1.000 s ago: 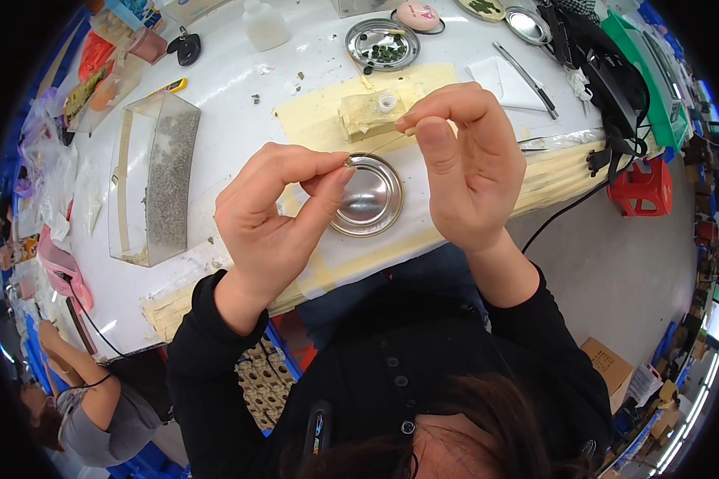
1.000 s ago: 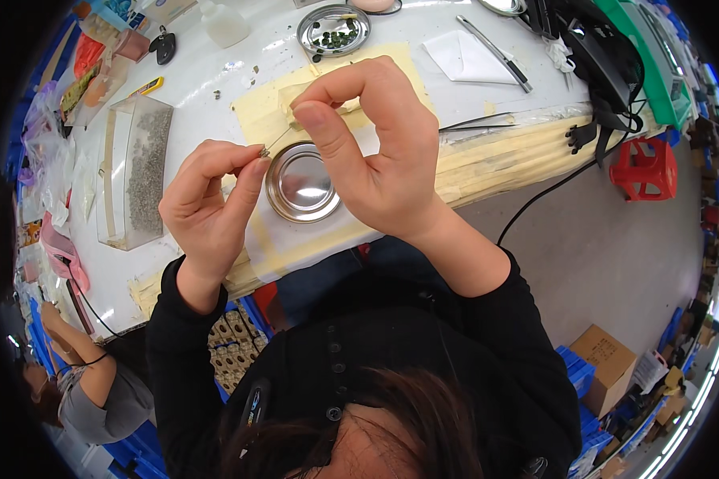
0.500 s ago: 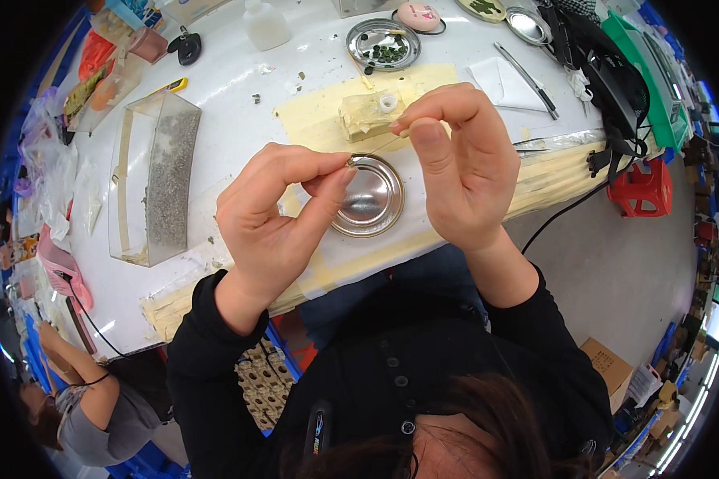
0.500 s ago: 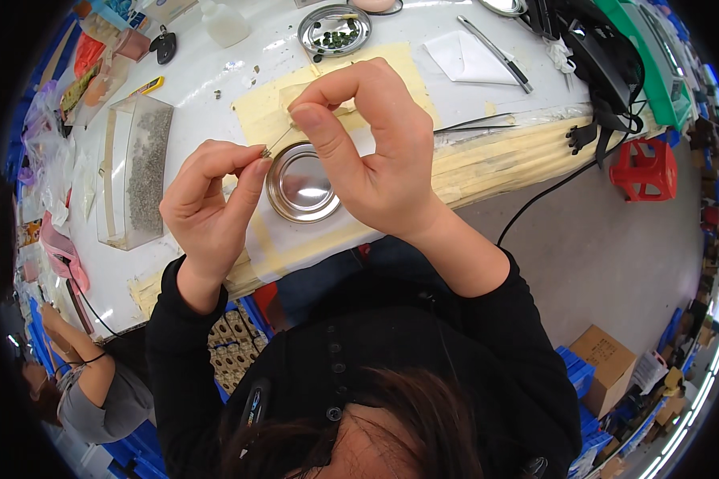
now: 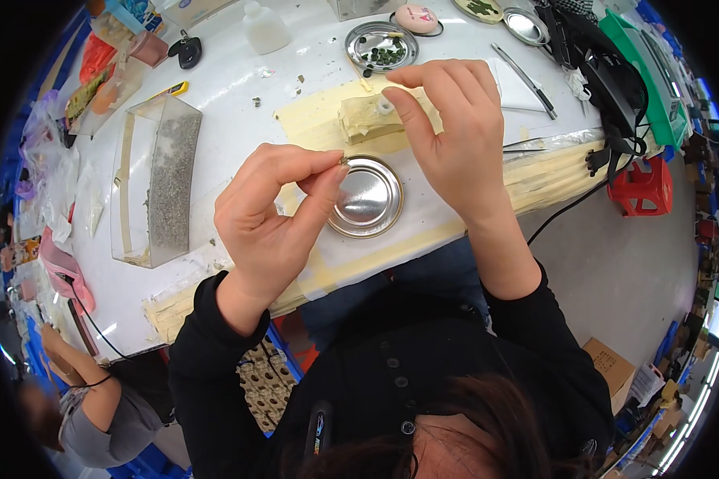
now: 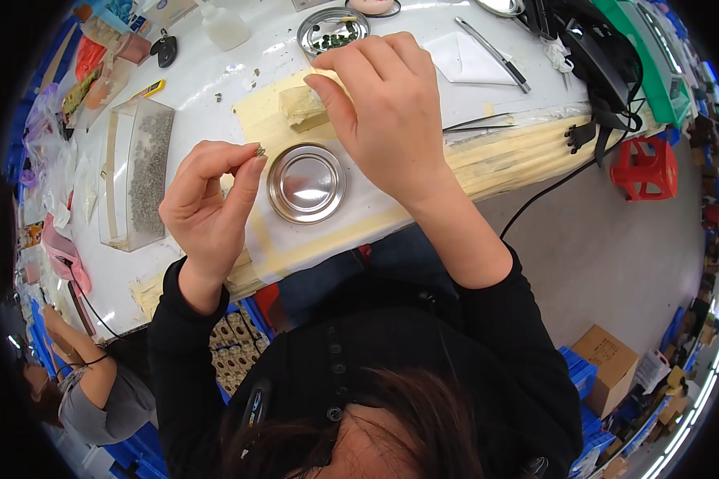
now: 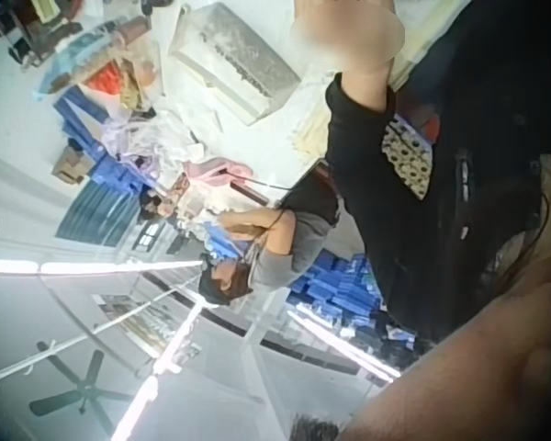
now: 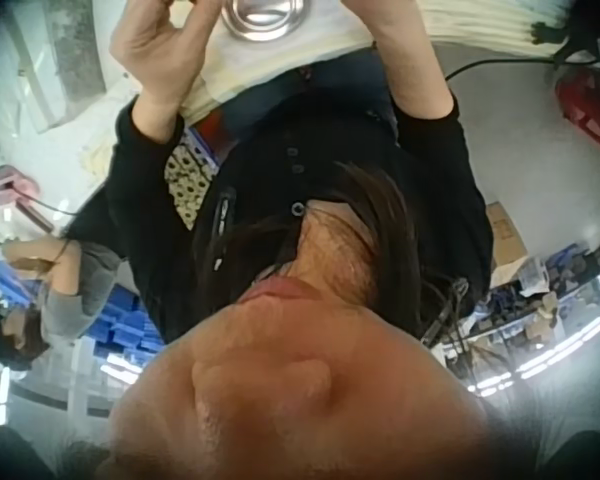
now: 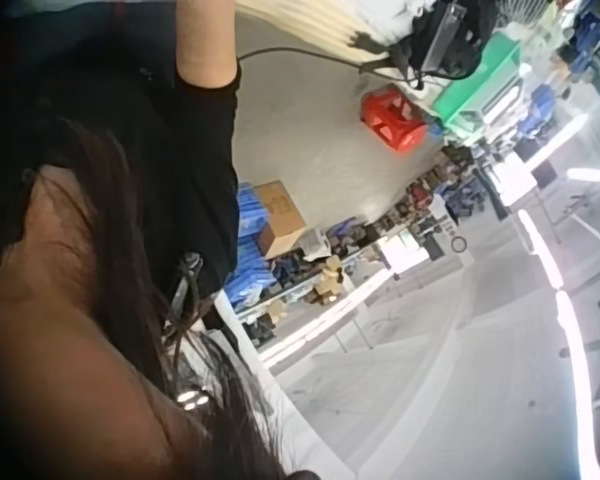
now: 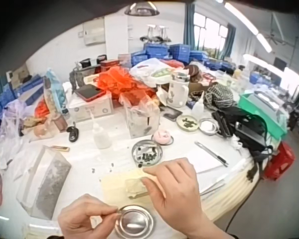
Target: Assembling very small toy components into a metal dish at a workshop bench.
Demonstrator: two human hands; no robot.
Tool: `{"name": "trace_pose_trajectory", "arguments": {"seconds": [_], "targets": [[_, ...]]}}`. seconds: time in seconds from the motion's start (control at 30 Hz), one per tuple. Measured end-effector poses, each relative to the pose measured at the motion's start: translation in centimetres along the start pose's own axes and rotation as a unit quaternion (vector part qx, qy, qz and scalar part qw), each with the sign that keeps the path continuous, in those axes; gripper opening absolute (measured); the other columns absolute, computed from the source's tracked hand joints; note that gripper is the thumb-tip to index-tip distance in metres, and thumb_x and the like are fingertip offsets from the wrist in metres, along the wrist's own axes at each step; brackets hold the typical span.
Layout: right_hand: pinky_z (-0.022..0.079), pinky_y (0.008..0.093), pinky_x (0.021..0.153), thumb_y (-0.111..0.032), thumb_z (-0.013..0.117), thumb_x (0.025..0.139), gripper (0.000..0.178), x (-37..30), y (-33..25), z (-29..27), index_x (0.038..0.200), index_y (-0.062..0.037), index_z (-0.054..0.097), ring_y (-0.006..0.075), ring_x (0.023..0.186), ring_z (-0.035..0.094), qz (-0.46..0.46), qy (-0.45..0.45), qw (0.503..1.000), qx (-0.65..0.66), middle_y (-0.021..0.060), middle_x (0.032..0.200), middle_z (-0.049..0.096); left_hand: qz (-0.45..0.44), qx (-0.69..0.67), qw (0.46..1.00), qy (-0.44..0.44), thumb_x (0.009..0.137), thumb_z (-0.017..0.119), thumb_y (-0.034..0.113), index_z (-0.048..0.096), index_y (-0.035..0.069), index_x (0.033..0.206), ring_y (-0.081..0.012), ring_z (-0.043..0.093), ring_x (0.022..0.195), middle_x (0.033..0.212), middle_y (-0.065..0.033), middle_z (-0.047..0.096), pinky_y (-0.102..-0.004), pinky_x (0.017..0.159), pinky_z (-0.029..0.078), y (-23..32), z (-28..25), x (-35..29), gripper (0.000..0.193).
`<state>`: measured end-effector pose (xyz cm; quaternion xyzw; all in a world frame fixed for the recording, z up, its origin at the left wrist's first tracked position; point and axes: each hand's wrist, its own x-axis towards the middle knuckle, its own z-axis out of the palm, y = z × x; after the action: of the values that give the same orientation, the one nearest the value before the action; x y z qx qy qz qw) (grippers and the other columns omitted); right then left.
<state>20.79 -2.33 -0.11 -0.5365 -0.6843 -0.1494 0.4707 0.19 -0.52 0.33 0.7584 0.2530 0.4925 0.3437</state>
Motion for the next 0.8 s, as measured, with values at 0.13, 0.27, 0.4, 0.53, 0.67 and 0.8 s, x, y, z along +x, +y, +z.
{"name": "trace_pose_trajectory", "arguments": {"seconds": [0.13,0.27,0.4,0.53,0.67,0.8], "targets": [[0.044,0.0325,0.068,-0.012,0.070,0.085,0.008,-0.4,-1.4,-0.9,0.087,-0.0050,0.068,0.0228,0.075,0.055,0.044,-0.014,0.991,0.125,0.0055,0.078,0.064,0.023,-0.003,1.000,0.001,0.075,0.075,-0.008,0.071,-0.001,0.095,-0.0131,0.060,0.069,0.082,-0.0080,0.067,-0.0239,0.062,0.047,0.0,-0.1,0.1,0.021],[0.044,0.0262,0.063,-0.013,0.064,0.092,0.013,-1.7,-4.1,-1.2,0.089,-0.0013,0.068,0.0143,0.069,0.056,0.249,-0.126,0.858,0.432,0.0054,0.076,0.063,0.039,-0.004,0.999,-0.009,0.075,0.075,-0.008,0.072,0.000,0.095,-0.0133,0.059,0.070,0.082,-0.0075,0.067,-0.0240,0.061,0.047,0.1,-0.1,0.1,0.022],[0.042,0.0211,0.058,-0.015,0.064,0.094,0.017,-2.0,-3.8,-0.8,0.089,0.0009,0.067,0.0055,0.063,0.055,0.307,-0.152,0.776,0.529,0.0006,0.072,0.063,0.043,0.018,0.999,-0.006,0.074,0.075,-0.008,0.071,0.000,0.094,-0.0134,0.059,0.069,0.081,-0.0073,0.066,-0.0239,0.060,0.047,0.2,0.0,0.1,0.021],[0.043,0.0214,0.063,-0.012,0.066,0.092,0.014,-1.7,-4.1,-1.1,0.089,0.0014,0.066,0.0060,0.069,0.055,0.310,-0.166,0.777,0.522,0.0003,0.076,0.063,0.047,0.035,0.998,-0.002,0.073,0.076,-0.007,0.071,0.000,0.091,-0.0136,0.058,0.067,0.079,-0.0066,0.065,-0.0240,0.058,0.046,0.3,-0.1,0.1,0.020],[0.044,0.0239,0.070,-0.007,0.066,0.091,0.008,-1.6,-4.1,-1.6,0.090,0.0009,0.065,0.0084,0.078,0.054,0.292,-0.180,0.806,0.483,0.0016,0.084,0.063,0.053,0.053,0.997,-0.004,0.071,0.077,-0.007,0.071,0.001,0.089,-0.0144,0.057,0.066,0.077,-0.0061,0.064,-0.0247,0.057,0.045,0.3,-0.1,0.1,0.020],[0.045,0.0239,0.059,-0.008,0.073,0.083,0.011,-1.6,-3.9,-0.9,0.082,0.0001,0.065,0.0103,0.064,0.057,0.189,-0.104,0.892,0.397,0.0043,0.072,0.062,0.091,0.122,0.988,-0.003,0.068,0.078,-0.006,0.070,0.001,0.087,-0.0180,0.058,0.065,0.076,-0.0067,0.064,-0.0271,0.057,0.045,0.7,-0.3,0.2,0.022]]}}
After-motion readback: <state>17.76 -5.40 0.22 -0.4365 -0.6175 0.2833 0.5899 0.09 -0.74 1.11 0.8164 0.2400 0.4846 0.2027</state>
